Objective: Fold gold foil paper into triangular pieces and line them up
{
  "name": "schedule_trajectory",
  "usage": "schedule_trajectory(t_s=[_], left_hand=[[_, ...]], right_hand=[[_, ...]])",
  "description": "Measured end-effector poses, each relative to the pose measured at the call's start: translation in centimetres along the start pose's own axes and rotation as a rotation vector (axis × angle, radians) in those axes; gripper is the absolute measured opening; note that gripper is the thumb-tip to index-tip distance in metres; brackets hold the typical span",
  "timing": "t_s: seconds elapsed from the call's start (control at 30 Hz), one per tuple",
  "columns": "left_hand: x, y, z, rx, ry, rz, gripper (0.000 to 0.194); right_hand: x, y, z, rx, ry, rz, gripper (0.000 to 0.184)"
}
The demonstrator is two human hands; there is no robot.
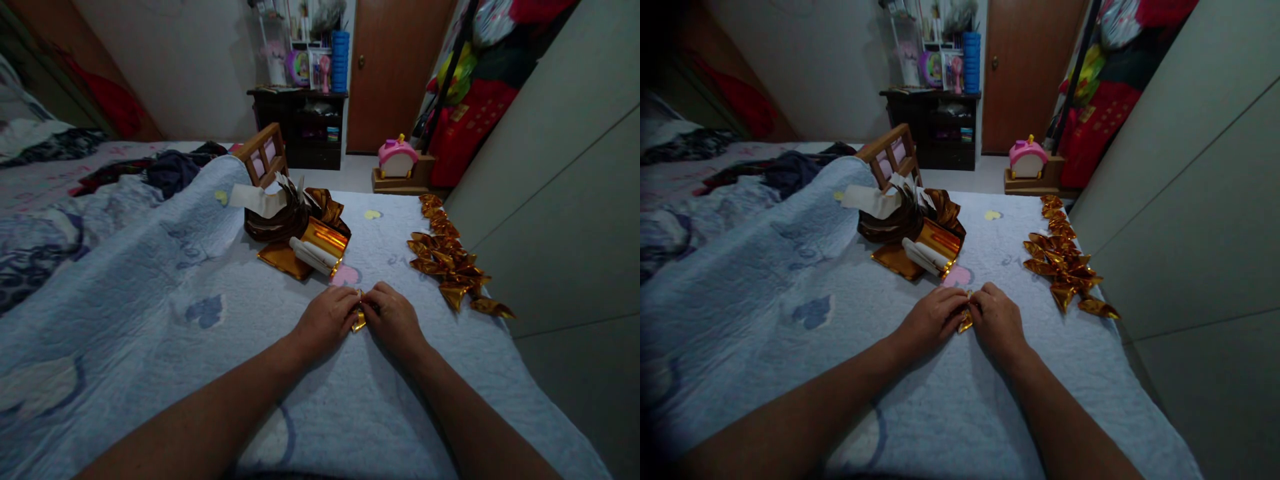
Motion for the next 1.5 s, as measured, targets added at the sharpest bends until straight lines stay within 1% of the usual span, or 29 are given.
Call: schedule_trajectory(t_s=[0.2, 0.3, 0.5, 0.63, 0.87, 1.13, 1.3, 1.5], left_hand=[[-0.1, 0.0, 0.1, -0.003, 0.002, 0.001, 0.031], [-0.1, 0.0, 0.0, 0.002, 0.008, -0.006, 0.029], [-0.1, 0.0, -0.3, 0.023, 0.033, -0.002, 0.025], [0.0, -0.1, -0.3, 0.009, 0.036, -0.003, 0.023], [0.1, 0.0, -0.2, -0.011, 0.029, 0.011, 0.027], [0.6, 0.0, 0.1, 0.0, -0.091, 0.059, 0.013], [1.0, 0.3, 0.3, 0.018, -0.181, 0.103, 0.014], [1.5, 0.4, -0.1, 0.038, -0.248, 0.145, 0.019]], right_hand=[[0.2, 0.1, 0.0, -0.038, -0.024, -0.008, 0.016], [0.3, 0.2, 0.0, -0.056, -0.047, -0.018, 0.018], [0.4, 0.1, -0.1, -0.055, -0.083, -0.019, 0.014], [0.2, 0.1, -0.1, -0.044, -0.046, -0.019, 0.013], [0.2, 0.0, 0.0, -0.048, -0.001, -0.012, 0.014], [-0.1, 0.0, -0.2, -0.087, -0.013, 0.015, 0.014], [0.0, 0.1, -0.3, -0.101, -0.026, -0.007, 0.015], [0.3, 0.1, -0.7, -0.06, -0.048, -0.074, 0.016]])
Point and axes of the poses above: each hand's wrist, its own y-axis away from the middle knuckle, its own z-axis out of the palm, x = y × z, the point moved 7 cm from there along -y, towards the middle knuckle, and after that the axes turned 15 degrees about -y, right-handed, at the moved point
